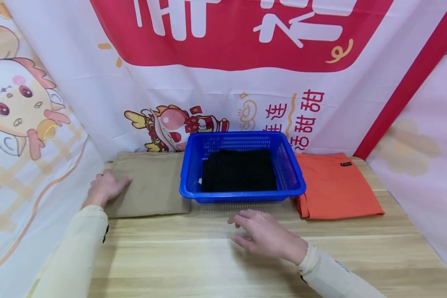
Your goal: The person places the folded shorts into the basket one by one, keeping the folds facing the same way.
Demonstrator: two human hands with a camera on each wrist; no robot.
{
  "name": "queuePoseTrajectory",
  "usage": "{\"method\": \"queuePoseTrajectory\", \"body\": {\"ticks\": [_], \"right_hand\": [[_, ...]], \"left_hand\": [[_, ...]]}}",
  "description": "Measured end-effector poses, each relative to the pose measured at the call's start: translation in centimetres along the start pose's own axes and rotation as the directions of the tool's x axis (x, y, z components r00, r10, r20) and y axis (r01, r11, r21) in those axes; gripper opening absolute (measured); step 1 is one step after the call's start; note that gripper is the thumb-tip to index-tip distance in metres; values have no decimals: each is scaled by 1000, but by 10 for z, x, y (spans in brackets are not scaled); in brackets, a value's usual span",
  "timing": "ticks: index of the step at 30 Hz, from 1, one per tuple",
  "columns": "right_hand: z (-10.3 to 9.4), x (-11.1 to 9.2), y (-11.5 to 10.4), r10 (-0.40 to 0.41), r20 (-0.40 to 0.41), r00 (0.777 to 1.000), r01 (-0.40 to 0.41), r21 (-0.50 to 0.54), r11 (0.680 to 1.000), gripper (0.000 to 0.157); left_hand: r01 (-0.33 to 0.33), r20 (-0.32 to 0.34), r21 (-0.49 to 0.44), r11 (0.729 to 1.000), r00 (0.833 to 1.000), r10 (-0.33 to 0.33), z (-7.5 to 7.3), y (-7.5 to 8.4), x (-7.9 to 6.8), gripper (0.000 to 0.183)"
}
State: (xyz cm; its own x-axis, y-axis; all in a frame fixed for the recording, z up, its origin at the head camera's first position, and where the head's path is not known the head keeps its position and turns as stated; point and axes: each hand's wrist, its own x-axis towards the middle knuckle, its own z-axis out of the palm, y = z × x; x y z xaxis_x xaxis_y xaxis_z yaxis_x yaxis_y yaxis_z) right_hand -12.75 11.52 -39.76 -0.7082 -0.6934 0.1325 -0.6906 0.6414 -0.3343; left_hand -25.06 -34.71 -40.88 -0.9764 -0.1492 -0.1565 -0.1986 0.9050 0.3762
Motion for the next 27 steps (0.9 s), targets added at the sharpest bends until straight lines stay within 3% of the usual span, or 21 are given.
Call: {"method": "queuePoseTrajectory", "body": {"ticks": [7,15,27], "right_hand": [[3,0,1,-12,18,1000,12,21,1000,34],[6,1,1,-27,21,999,26,34,999,34],[9,0,0,-12,63,998,8,56,998,36]], "left_hand": [[1,35,-9,1000,999,-1,7,-11,3,96],[15,-12,-42,999,1000,-16,14,-15,6,84],[-16,-84,-66,998,996,11,16,-23,-5,59]]}}
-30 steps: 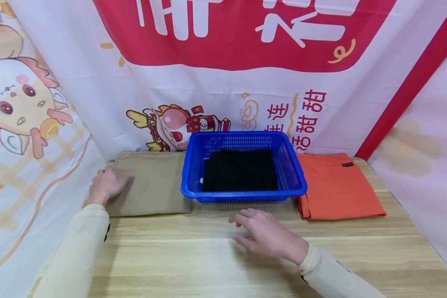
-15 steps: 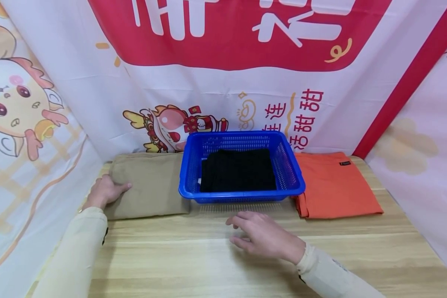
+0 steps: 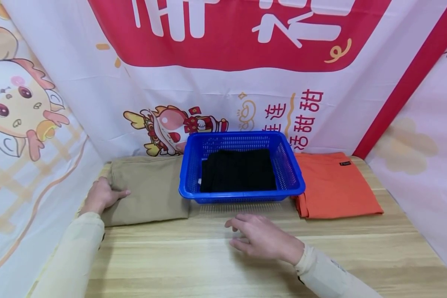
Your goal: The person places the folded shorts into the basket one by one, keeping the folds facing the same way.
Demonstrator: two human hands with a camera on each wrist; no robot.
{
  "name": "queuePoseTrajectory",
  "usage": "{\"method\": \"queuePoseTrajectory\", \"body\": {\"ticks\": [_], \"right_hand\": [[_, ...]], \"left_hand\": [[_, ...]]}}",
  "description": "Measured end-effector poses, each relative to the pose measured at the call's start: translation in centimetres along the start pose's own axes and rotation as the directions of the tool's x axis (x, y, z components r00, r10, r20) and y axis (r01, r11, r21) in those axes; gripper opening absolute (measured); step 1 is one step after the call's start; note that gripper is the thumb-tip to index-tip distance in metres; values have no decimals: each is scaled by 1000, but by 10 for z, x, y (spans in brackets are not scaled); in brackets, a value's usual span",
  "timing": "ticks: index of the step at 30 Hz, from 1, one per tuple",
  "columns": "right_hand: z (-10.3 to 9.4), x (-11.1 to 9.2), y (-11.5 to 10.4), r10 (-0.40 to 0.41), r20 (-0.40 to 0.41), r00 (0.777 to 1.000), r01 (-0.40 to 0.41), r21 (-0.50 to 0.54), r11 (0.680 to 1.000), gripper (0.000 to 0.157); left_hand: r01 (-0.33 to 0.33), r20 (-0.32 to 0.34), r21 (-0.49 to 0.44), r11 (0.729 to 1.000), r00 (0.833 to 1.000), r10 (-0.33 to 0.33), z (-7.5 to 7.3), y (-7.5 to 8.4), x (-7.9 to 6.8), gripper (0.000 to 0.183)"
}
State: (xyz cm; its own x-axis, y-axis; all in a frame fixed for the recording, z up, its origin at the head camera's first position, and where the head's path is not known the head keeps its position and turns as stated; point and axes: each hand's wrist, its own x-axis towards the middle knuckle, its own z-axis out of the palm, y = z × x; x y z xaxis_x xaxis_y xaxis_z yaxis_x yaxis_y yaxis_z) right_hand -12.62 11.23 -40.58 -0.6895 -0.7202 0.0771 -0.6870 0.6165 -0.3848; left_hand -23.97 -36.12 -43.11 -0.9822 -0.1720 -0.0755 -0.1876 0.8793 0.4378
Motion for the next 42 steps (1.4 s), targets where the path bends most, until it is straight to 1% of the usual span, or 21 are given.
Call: {"method": "queuePoseTrajectory", "body": {"ticks": [5,8,11,13,17,20,24,28,30,33,37,40,42], "right_hand": [[1,1,-2,-13,6,1000,13,-11,1000,37],[2,3,-3,-17,5,1000,17,-20,1000,37],[3,4,-4,-21,7,1000,21,-20,1000,38],[4,5,-4,-26,6,1000,26,-19,999,38],[7,8,-6,-40,2,999,40,-12,999,39],[10,11,-8,-54,-1,999,54,-10,998,40],[13,17,-11,-60,4,998,60,2,998,41],[19,25,-15,-52,18,998,52,0,999,44],[22,30,-18,-48,32,998,48,-5,999,46],[26,38,-22,-37,59,998,37,-12,999,49],[33,53,-27,4,90,996,-7,27,1000,53],[39,65,-29,47,93,995,-56,94,994,52],[43,73,-30,86,90,992,-99,157,983,51]], "left_hand": [[-38,1,20,999,999,38,-3,-6,-9,66],[-52,38,33,998,998,50,-7,-7,-15,67],[-36,101,34,999,994,33,-13,-7,-21,63],[-18,147,36,999,989,12,-16,-6,-24,58],[-22,219,51,998,976,10,-21,-6,-29,53],[-29,262,71,997,965,9,-25,-5,-32,58],[-33,294,103,994,956,1,-30,-1,-34,68],[-56,327,122,991,945,13,-33,3,-33,78],[-63,346,125,990,938,16,-34,5,-32,79],[-70,368,108,992,929,25,-33,4,-29,73],[-84,376,78,993,926,48,-32,3,-28,66],[-105,371,54,993,926,77,-31,1,-26,64],[-100,370,29,995,925,82,-30,-1,-25,62]]}}
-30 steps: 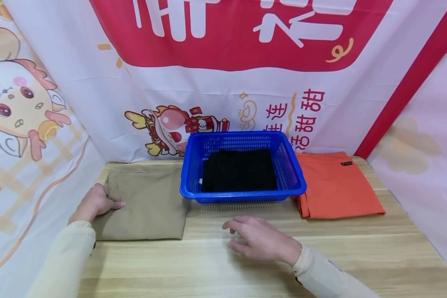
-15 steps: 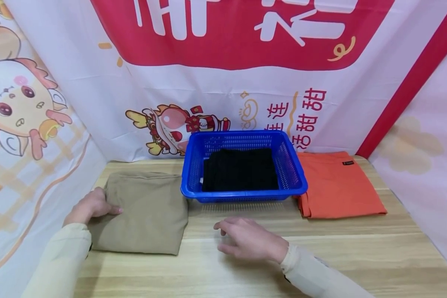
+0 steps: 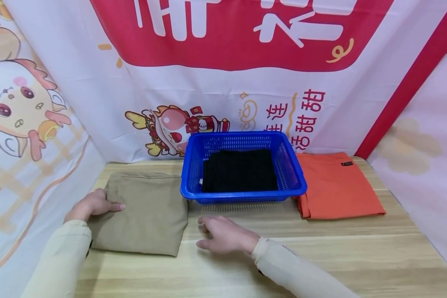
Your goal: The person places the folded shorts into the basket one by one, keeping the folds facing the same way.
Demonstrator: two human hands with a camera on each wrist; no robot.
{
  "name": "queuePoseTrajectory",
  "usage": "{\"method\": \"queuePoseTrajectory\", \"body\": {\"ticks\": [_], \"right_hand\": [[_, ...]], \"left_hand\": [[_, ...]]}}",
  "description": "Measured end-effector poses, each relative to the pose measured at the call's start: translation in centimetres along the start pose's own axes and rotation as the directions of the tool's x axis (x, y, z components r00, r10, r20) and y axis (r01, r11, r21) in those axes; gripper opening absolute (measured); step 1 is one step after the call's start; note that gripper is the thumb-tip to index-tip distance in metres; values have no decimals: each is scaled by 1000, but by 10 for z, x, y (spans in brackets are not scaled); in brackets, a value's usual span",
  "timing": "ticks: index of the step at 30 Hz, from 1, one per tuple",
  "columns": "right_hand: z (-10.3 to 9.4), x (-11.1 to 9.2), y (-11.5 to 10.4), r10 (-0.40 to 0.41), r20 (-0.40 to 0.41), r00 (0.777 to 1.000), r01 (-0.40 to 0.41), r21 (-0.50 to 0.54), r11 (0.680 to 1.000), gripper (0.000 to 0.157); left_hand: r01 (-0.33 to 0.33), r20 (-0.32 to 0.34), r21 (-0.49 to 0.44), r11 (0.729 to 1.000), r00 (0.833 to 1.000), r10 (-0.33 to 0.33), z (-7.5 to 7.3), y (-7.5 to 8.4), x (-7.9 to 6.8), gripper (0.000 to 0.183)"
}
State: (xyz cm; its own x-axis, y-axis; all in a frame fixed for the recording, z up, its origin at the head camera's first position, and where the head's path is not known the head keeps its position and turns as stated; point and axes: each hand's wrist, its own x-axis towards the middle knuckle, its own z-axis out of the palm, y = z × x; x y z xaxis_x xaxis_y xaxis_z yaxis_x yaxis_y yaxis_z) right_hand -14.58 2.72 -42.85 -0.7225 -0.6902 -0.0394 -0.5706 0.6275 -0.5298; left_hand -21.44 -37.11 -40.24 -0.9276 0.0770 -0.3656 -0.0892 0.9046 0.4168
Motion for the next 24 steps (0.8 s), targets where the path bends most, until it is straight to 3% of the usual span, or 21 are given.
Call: {"method": "queuePoseTrajectory", "body": {"ticks": [4,6,9,13,18,24], "right_hand": [[6,14,-3,91,2,996,-90,153,984,40],[8,20,-5,130,13,991,-130,230,964,43],[11,27,-8,179,32,983,-179,335,925,63],[17,33,-11,221,41,974,-212,485,848,83],[22,39,-11,255,49,966,-227,635,738,81],[24,41,-11,274,65,960,-231,736,637,80]], "left_hand": [[54,14,-77,996,998,-53,2,-5,2,57],[88,24,-110,990,996,-86,3,-8,2,57],[118,36,-127,985,993,-114,4,-8,1,63],[112,49,-115,987,993,-107,5,-8,0,75],[103,95,-122,987,991,-91,5,-7,-1,86],[90,170,-106,990,983,-71,2,-4,-3,88]]}}
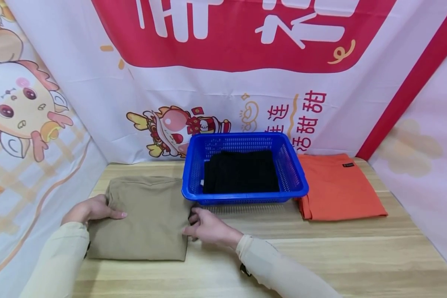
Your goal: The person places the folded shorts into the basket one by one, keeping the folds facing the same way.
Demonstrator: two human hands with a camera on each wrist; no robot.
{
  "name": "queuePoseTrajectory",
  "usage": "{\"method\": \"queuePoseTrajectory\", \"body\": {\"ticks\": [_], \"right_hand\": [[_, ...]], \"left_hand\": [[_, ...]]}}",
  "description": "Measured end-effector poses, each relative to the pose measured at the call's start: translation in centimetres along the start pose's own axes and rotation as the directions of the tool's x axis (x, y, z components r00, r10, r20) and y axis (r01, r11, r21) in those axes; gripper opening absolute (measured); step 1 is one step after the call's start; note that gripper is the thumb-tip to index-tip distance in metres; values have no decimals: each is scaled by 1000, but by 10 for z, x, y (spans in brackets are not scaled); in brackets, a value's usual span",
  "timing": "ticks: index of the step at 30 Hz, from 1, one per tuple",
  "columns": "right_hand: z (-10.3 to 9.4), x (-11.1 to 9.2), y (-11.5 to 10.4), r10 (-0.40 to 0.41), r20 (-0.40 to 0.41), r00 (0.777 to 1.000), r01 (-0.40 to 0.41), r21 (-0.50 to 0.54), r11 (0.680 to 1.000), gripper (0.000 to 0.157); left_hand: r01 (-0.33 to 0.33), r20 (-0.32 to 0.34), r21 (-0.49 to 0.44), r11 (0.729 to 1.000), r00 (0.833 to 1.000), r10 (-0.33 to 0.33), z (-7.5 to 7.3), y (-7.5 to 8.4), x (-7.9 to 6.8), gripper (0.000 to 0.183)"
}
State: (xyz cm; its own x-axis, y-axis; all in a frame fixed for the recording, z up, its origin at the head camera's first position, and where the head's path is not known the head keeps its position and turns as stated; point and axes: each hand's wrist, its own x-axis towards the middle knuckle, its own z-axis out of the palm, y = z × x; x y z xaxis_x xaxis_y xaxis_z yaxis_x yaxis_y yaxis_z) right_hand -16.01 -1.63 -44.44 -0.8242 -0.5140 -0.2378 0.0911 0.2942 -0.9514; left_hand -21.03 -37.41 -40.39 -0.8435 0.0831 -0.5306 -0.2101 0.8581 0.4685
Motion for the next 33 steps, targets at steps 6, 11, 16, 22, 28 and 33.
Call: {"method": "queuePoseTrajectory", "body": {"ticks": [6,11,16,22,28,33], "right_hand": [[1,0,2,51,31,998,-55,133,990,75],[1,5,6,95,47,994,-103,210,972,43],[1,10,6,126,54,991,-136,278,951,32],[3,15,4,133,56,990,-144,286,947,31],[4,18,-2,128,90,988,-148,281,948,27],[6,19,-6,103,114,988,-129,249,960,24]], "left_hand": [[24,50,4,1000,998,-25,-1,4,-5,93],[35,79,7,999,996,-35,-4,4,-5,94],[14,77,-33,999,997,-12,-5,4,-3,85],[9,23,-73,997,1000,-8,-6,6,-4,84],[38,29,-145,989,999,-34,-5,6,-4,90],[44,68,-182,982,997,-32,-3,6,-3,100]]}}
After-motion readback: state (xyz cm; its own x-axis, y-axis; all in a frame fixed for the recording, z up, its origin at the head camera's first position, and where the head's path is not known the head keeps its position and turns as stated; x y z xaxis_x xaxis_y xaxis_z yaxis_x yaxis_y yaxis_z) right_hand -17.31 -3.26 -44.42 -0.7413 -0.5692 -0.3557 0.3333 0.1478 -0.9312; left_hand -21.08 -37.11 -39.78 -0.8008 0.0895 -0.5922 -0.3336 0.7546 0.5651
